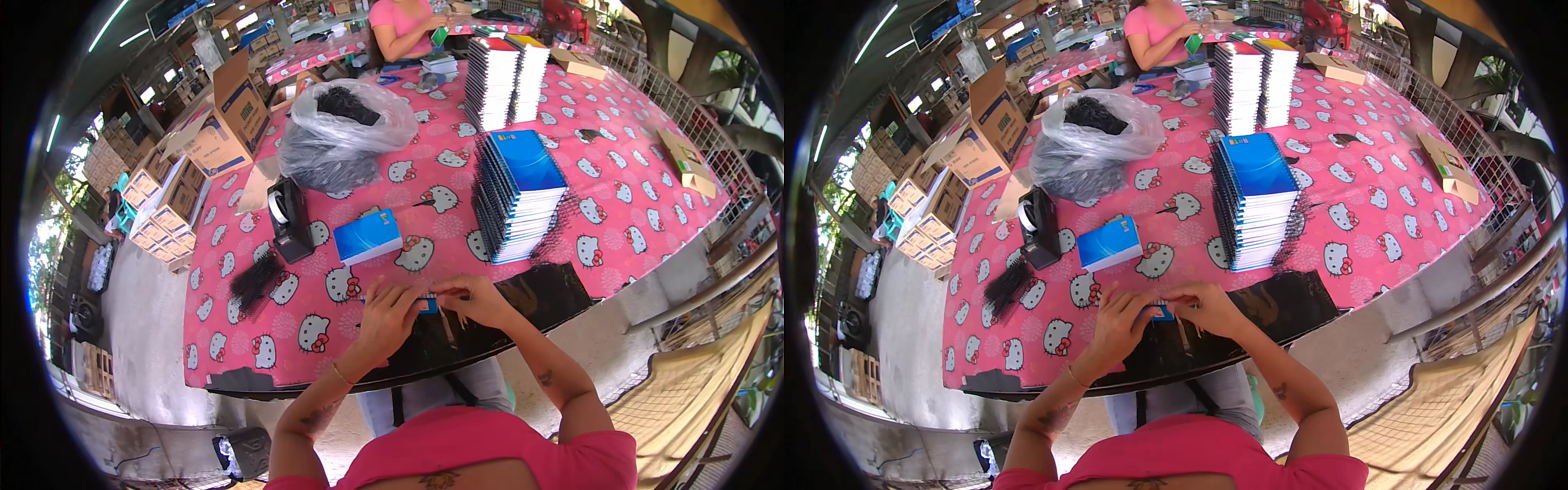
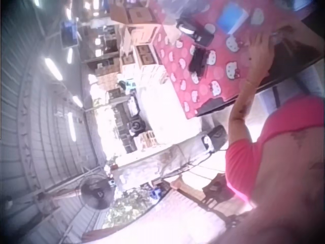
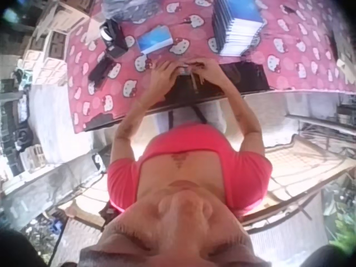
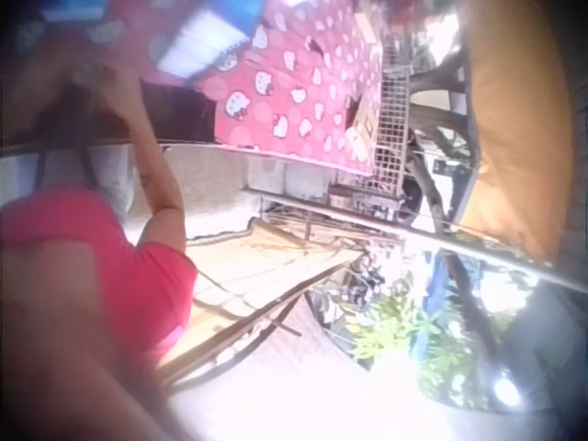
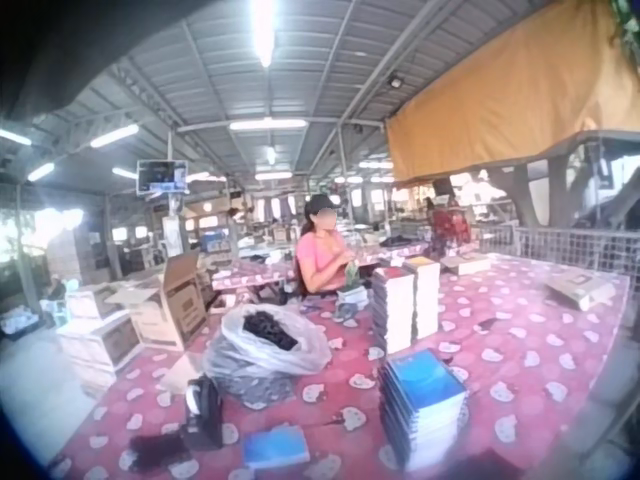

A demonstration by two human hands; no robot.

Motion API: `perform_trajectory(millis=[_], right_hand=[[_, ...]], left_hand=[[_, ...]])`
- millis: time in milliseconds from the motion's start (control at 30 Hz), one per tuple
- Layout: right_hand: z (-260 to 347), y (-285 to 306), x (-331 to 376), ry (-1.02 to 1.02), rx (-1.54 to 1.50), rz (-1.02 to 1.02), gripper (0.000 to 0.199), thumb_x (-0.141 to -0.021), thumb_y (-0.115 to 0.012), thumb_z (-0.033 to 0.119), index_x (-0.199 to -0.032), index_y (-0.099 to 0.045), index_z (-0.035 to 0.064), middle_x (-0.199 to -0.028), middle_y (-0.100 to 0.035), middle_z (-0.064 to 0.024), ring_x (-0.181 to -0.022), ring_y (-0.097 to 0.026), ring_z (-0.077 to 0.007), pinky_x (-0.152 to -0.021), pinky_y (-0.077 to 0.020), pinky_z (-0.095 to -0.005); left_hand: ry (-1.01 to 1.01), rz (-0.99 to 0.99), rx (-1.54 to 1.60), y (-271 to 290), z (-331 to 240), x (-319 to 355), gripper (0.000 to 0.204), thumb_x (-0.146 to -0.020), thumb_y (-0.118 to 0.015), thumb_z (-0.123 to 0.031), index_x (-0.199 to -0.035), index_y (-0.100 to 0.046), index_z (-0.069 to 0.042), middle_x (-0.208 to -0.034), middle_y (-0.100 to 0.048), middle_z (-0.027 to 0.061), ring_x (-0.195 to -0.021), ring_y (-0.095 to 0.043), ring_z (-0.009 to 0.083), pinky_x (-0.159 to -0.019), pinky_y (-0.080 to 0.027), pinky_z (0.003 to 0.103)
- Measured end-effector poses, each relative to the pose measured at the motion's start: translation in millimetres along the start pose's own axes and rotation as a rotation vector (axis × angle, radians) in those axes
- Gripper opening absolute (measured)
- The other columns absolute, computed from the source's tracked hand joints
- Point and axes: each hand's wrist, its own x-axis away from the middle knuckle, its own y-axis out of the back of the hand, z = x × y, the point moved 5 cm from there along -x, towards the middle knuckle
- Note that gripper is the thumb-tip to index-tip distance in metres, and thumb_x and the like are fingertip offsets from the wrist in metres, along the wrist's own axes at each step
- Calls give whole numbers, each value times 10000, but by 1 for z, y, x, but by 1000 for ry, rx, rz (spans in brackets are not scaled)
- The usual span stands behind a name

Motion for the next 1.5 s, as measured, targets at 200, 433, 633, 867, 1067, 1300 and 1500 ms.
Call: perform_trajectory(millis=[200,433,633,867,1067,1300,1500], right_hand=[[-8,10,-13,32,96,101,159,-903,-725,96,-1017,-721,-14,-863,-721,-62,-806,-671,-109,-734,-549,-272],[15,0,-18,278,273,94,130,-850,-738,117,-909,-664,27,-771,-654,-122,-723,-700,-217,-622,-527,-342],[44,-5,-3,258,322,-323,207,-775,-786,158,-894,-654,52,-855,-652,-124,-746,-668,-304,-669,-527,-390],[161,135,42,379,755,-929,708,-795,-819,165,-1416,-509,25,-1511,-422,-248,-1375,-437,-413,-1113,-370,-473],[94,193,10,231,348,-619,704,-824,-825,169,-1393,-501,-91,-1260,-658,-258,-1182,-644,-267,-1017,-480,-368],[101,191,13,233,328,-603,747,-807,-837,188,-1413,-490,-80,-1384,-578,-255,-1277,-576,-292,-1063,-442,-387],[150,151,88,535,669,-992,516,-830,-781,194,-1250,-605,-49,-1335,-589,-237,-1262,-552,-369,-1051,-426,-463]], left_hand=[[-21,43,-35,-4,3,-1,147,-912,-681,-179,-1031,-668,-95,-869,-649,73,-867,-625,281,-1008,-399,490],[-22,94,-9,6,-5,-4,151,-899,-675,-167,-1028,-659,-90,-858,-642,89,-839,-625,302,-823,-451,433],[-43,138,46,20,-12,-19,243,-821,-685,-89,-1063,-661,-84,-953,-675,97,-862,-633,296,-748,-453,439],[-425,-521,23,118,-76,-170,250,-800,-646,59,-1027,-653,-45,-1118,-713,99,-1018,-663,337,-889,-504,450],[-456,-109,528,-4,-51,-231,237,-831,-611,72,-1048,-622,-22,-1187,-683,152,-1158,-631,358,-894,-537,443],[-426,-64,431,-7,-55,-226,293,-815,-620,71,-1085,-651,-37,-1253,-669,129,-1173,-642,318,-803,-562,386],[-155,-89,-5,36,41,-123,321,-830,-720,-92,-1145,-672,-57,-1202,-655,160,-1123,-631,355,-931,-524,465]])
